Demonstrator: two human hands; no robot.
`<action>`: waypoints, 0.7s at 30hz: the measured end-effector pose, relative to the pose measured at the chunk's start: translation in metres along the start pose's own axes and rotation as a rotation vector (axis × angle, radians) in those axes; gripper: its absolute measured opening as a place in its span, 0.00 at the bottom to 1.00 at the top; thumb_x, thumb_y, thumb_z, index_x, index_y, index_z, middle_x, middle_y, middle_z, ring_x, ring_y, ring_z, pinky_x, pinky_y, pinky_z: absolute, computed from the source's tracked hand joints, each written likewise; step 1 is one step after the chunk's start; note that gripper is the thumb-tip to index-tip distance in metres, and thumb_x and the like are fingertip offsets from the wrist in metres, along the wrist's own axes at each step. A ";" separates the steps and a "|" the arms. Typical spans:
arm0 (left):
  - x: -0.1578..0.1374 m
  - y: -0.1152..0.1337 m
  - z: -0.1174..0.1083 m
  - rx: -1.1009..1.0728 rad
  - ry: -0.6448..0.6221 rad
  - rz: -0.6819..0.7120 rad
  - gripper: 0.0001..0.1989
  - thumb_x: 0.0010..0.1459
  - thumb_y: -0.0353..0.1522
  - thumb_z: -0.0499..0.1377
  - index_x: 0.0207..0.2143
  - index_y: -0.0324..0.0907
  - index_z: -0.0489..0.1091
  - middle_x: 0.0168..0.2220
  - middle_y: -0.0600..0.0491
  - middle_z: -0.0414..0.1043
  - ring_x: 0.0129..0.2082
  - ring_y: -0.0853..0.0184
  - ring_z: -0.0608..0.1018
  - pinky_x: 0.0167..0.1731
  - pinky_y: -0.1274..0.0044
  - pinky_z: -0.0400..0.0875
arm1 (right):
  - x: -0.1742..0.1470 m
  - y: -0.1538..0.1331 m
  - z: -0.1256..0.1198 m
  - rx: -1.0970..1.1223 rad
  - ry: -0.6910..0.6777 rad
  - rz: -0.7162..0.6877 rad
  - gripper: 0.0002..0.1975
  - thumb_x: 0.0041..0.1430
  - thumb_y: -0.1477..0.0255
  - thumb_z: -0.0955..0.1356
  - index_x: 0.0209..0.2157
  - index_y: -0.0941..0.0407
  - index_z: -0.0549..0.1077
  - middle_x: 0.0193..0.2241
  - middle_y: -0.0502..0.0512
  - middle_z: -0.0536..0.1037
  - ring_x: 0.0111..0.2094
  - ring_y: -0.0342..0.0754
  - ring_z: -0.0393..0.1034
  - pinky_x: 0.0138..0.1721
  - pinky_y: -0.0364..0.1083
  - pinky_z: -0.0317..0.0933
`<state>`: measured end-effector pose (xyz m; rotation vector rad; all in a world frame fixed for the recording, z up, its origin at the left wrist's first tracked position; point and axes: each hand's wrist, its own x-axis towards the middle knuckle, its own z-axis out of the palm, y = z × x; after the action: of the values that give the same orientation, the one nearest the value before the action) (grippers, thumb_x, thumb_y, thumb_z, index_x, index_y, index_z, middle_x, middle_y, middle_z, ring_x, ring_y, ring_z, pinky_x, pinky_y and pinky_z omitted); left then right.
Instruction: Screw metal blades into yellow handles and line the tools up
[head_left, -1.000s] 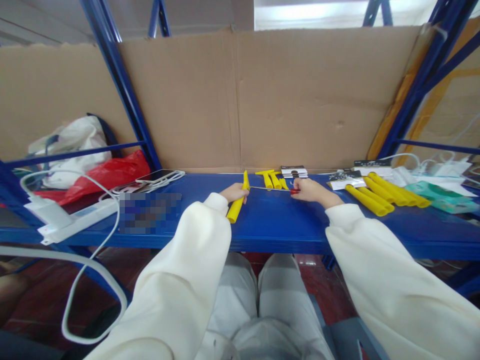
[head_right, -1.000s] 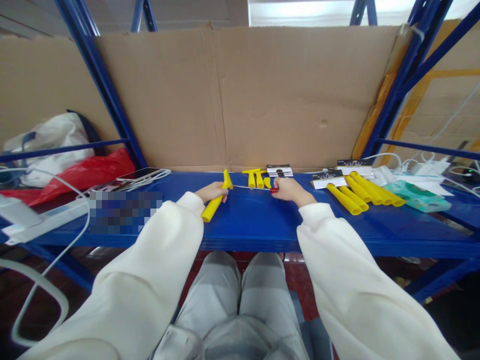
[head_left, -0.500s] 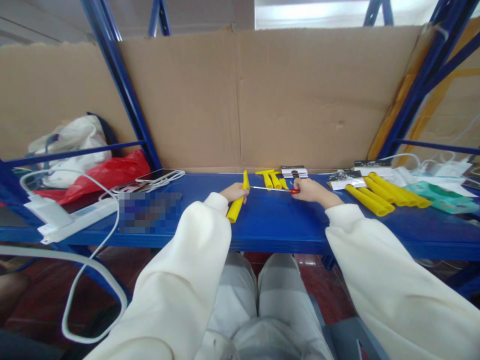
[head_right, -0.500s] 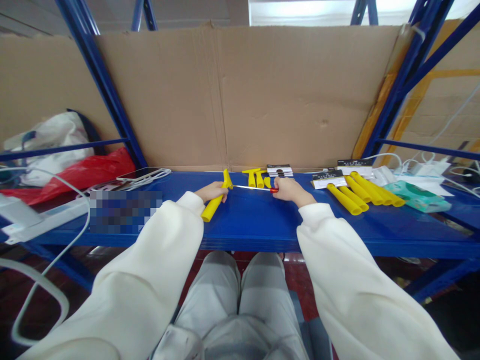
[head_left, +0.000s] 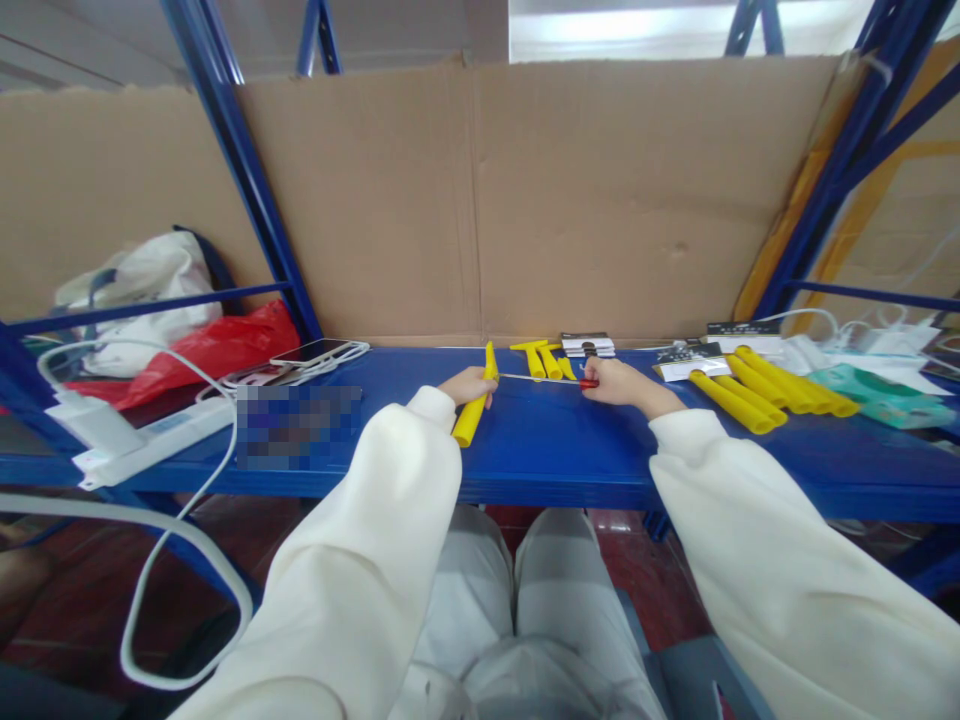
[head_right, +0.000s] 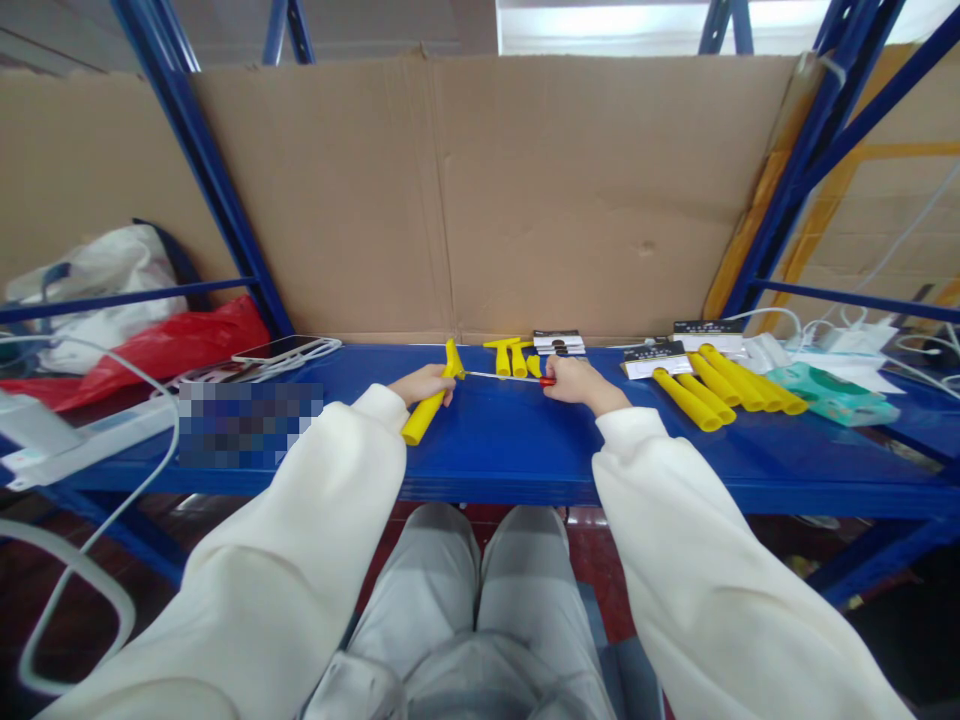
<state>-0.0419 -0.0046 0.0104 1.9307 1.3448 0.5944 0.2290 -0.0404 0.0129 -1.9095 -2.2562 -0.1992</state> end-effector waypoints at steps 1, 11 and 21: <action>-0.001 0.000 0.000 0.006 -0.001 0.004 0.13 0.47 0.23 0.53 0.12 0.41 0.64 0.15 0.54 0.68 0.17 0.71 0.67 0.23 0.79 0.63 | -0.001 -0.001 -0.001 -0.002 -0.007 0.002 0.10 0.54 0.71 0.68 0.39 0.55 0.76 0.37 0.57 0.82 0.37 0.51 0.75 0.34 0.43 0.60; 0.000 -0.001 -0.001 0.014 -0.002 0.009 0.12 0.46 0.23 0.53 0.13 0.41 0.64 0.15 0.54 0.68 0.17 0.71 0.68 0.23 0.79 0.63 | 0.000 -0.001 0.000 -0.037 -0.037 -0.004 0.06 0.54 0.71 0.68 0.34 0.56 0.76 0.29 0.56 0.80 0.29 0.48 0.72 0.29 0.43 0.57; 0.002 -0.002 0.000 0.002 -0.008 0.006 0.12 0.46 0.23 0.53 0.14 0.41 0.64 0.14 0.54 0.68 0.17 0.70 0.68 0.22 0.80 0.63 | 0.002 0.006 0.003 0.118 -0.046 -0.049 0.02 0.52 0.74 0.68 0.28 0.56 0.73 0.25 0.54 0.78 0.28 0.47 0.69 0.29 0.42 0.56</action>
<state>-0.0427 -0.0021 0.0085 1.9375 1.3354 0.5882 0.2343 -0.0368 0.0106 -1.8187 -2.2906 -0.0275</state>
